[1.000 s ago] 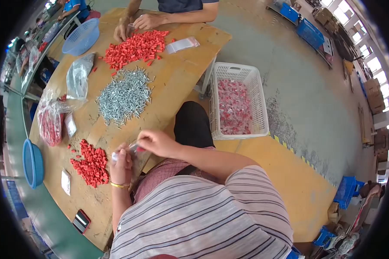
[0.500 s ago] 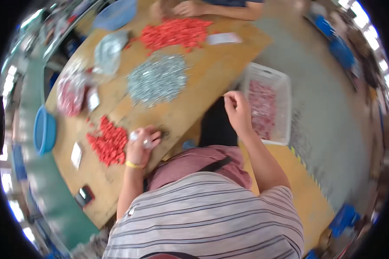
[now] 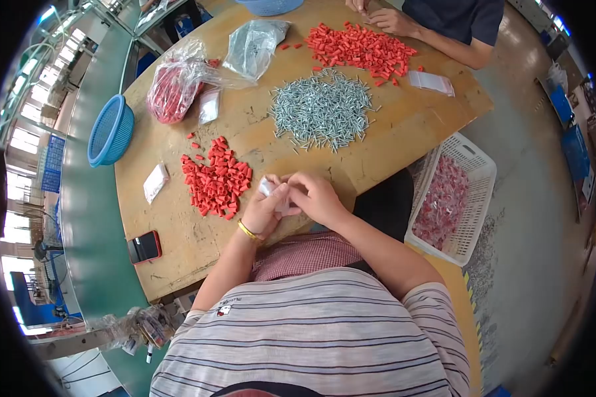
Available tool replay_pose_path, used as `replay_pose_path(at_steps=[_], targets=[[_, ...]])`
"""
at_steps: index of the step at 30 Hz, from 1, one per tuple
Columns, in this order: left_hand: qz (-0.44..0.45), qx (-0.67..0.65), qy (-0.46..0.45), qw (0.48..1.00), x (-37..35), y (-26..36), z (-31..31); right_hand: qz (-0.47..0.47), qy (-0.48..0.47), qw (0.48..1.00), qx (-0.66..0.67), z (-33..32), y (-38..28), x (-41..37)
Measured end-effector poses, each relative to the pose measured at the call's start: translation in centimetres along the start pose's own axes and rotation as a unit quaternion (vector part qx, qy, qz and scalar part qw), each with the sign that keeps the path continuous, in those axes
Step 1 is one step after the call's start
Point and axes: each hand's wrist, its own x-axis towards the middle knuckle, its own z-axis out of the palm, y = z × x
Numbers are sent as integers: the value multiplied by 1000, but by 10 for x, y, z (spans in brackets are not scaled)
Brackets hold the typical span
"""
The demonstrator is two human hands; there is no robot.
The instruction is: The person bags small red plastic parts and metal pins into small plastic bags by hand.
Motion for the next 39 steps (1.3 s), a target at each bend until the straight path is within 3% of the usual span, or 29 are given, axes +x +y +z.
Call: replay_pose_path(at_steps=[2, 8, 11, 14, 16, 18, 21, 25, 29, 32, 34, 35, 38, 39], targets=[[-5, -17, 5, 1000, 0, 4, -1, 59, 28, 996, 55, -4, 4, 1], [29, 18, 77, 996, 6, -8, -5, 102, -6, 985, 136, -17, -3, 0], [19, 51, 71, 996, 6, -7, -2, 118, -40, 980, 157, -20, -4, 2], [70, 68, 132, 986, 4, -5, 4, 157, -41, 975, 155, -20, -3, 4], [184, 221, 173, 942, 1, -4, 2, 197, -9, 960, 198, -20, -7, 7], [294, 402, 170, 850, -1, -2, 1, 222, 8, 950, 218, -20, -9, 11], [417, 674, 95, 602, -8, 1, 1, 246, 8, 946, 209, -19, -9, 15], [441, 677, 67, 585, 0, 5, 8, 269, -9, 946, 184, -18, -10, 18], [425, 631, 101, 641, 10, 0, 1, 270, -26, 943, 190, -19, -9, 18], [280, 385, 171, 863, 20, -15, -15, 167, 32, 960, 223, -19, -6, 12], [159, 254, 178, 937, 13, -5, -10, 55, 58, 976, 204, -11, 1, 7], [96, 184, 180, 962, 8, 0, -5, 27, 55, 982, 180, -10, 4, 5], [44, 205, 162, 964, 0, 5, 9, -2, 20, 997, 80, -13, -2, 0], [65, 232, 153, 958, 0, 2, 9, 16, 12, 996, 90, -14, 0, -1]])
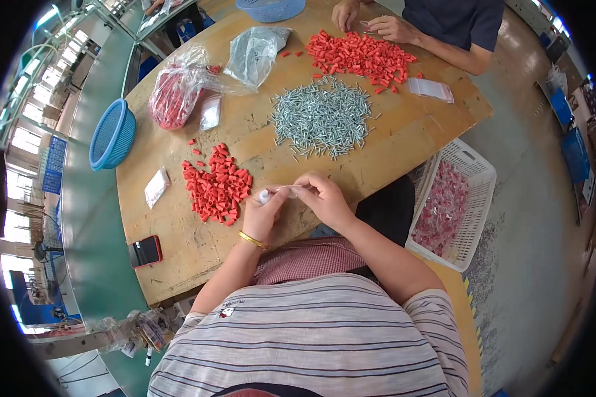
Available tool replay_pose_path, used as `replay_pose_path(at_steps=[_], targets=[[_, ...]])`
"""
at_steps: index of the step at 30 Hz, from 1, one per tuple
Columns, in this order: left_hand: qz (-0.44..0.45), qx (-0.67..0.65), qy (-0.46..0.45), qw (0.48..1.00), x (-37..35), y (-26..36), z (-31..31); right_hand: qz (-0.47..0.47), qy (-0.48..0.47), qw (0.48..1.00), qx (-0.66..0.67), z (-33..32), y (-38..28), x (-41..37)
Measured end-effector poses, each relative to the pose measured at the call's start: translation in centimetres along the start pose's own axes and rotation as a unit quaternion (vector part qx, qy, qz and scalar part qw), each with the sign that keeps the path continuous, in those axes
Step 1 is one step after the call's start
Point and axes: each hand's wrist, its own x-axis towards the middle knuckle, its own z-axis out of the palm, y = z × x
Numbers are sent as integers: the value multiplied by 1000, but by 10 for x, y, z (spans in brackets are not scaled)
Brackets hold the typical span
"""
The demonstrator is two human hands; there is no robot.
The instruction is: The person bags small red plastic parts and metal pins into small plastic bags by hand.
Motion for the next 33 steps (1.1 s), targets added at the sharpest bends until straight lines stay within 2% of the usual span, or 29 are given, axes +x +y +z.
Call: replay_pose_path(at_steps=[2, 5, 8, 14, 17, 20, 26, 29, 33], targets=[[54, 45, -8, 997, 2, -10, -1, 37, -14, 999, 19, -2, 4, 0], [147, 93, 9, 985, 6, -18, -6, 33, -25, 999, -12, -4, 1, 0], [35, 30, 15, 999, -2, -2, -5, 31, -65, 997, -7, -4, 4, 1], [123, 106, 31, 986, -1, -7, -4, 69, -59, 995, 31, -7, -1, 2], [91, 111, 36, 989, -3, -4, -1, 77, -66, 994, 33, -6, 0, 2], [103, 111, 30, 988, 3, -17, -6, 63, -72, 995, 23, -6, 3, 1], [46, 24, -35, 998, 1, 1, -3, 53, -19, 998, 36, -4, -5, 0], [-22, 8, -38, 999, 0, 11, -5, 49, -15, 998, 40, -5, -1, 1], [25, 45, -30, 998, 4, -2, -8, 49, -9, 997, 54, -4, 2, 1]])
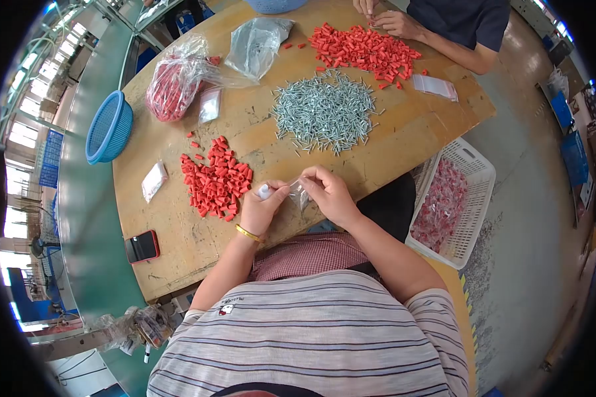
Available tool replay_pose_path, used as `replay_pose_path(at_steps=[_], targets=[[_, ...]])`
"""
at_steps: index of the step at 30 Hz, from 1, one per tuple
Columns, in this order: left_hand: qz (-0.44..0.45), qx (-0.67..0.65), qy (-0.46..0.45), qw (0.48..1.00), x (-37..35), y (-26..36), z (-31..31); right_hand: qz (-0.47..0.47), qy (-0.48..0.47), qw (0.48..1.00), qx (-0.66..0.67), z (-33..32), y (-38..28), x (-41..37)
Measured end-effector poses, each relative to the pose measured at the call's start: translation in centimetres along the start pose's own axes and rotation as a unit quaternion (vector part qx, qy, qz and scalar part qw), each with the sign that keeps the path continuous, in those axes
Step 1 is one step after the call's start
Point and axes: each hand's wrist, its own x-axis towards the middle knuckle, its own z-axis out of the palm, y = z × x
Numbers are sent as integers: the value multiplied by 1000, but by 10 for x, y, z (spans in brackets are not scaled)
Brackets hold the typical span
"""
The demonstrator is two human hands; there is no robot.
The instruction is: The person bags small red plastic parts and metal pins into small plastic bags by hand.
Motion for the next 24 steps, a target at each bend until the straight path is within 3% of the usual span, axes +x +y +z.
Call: replay_pose_path(at_steps=[2, 8, 17, 24], targets=[[47, 32, 8, 998, 0, -4, 2, -1, -6, 1000, 0, 0, -1, 0], [65, 69, 26, 995, -1, -12, 5, 8, -23, 1000, -20, 0, -7, 0], [31, -46, -11, 998, 3, -11, 7, -28, -14, 999, -23, 1, -4, -1], [56, 74, 22, 995, -1, -6, 10, 18, -14, 1000, 21, 0, -6, -1]])
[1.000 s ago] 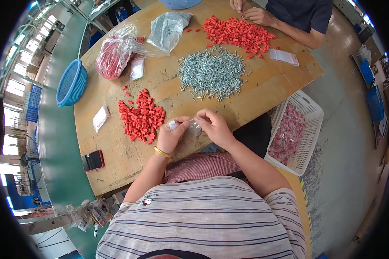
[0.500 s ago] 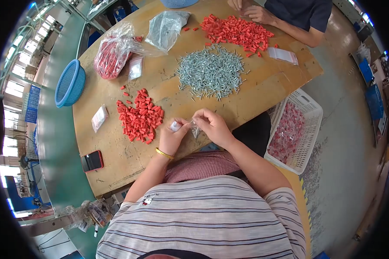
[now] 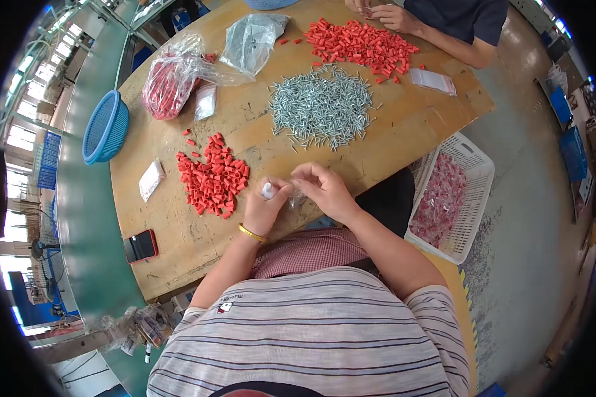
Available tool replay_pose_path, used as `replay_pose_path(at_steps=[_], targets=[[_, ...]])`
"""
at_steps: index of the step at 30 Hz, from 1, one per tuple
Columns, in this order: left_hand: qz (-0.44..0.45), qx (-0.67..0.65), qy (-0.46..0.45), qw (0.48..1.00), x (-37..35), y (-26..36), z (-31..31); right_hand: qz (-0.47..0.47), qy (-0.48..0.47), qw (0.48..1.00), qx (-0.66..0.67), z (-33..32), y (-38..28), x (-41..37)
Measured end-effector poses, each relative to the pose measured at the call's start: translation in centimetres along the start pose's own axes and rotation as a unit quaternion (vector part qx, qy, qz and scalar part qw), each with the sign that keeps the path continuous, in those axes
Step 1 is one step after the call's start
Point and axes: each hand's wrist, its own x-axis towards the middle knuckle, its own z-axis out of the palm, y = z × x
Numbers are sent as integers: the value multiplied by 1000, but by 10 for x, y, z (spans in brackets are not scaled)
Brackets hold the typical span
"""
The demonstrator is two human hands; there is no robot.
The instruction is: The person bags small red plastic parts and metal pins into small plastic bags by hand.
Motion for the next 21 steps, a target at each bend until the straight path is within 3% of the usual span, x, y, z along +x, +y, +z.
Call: replay_pose_path(at_steps=[5, 11, 19, 21], targets=[[2, 120, 22, 993, -4, 15, 1, 0, -21, 1000, -14, -5, 2, 1], [-6, 5, -34, 999, 4, 4, -3, -6, 6, 999, 44, -5, 12, 1], [18, 63, 24, 998, 2, -8, 0, -108, 72, 987, 96, 4, 22, 4], [46, 67, 40, 996, 2, -8, 0, -144, 70, 987, -5, 2, 24, 5]])
